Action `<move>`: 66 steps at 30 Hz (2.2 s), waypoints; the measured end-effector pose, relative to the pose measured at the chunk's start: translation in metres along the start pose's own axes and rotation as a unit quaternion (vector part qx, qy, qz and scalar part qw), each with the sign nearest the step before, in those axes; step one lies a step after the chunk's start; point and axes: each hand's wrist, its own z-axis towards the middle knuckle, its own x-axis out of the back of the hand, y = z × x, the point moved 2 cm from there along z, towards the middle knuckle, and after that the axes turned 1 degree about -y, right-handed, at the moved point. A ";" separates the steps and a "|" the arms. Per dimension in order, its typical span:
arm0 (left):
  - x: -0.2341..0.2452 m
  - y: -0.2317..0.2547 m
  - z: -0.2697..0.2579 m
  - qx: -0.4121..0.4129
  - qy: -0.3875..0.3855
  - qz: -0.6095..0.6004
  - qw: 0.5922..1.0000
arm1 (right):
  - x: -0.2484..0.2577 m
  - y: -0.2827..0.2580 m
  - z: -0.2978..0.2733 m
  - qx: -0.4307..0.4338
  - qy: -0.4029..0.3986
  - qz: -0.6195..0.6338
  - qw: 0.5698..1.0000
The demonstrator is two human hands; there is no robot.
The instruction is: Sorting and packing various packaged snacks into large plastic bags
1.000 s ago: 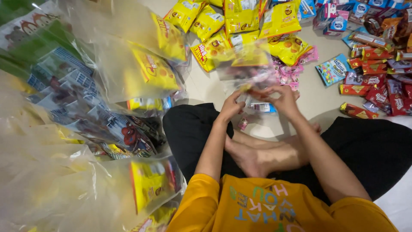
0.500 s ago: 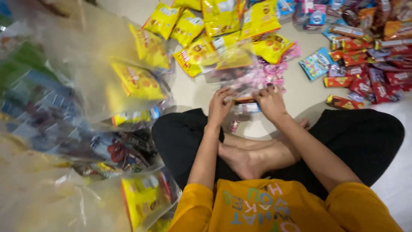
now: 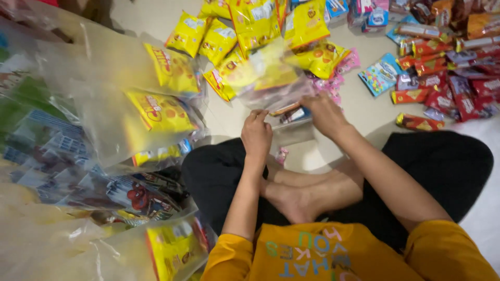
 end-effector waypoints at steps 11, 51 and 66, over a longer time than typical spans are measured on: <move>0.021 0.018 0.042 -0.045 0.052 -0.114 0.991 | 0.027 0.048 0.014 -0.025 0.049 0.205 0.977; 0.002 0.046 0.001 -0.035 0.084 -0.169 0.981 | 0.048 0.393 -0.019 -0.289 0.389 0.125 0.866; 0.003 0.020 -0.029 -0.025 0.120 -0.165 0.979 | 0.036 0.023 0.037 0.062 0.109 0.110 0.986</move>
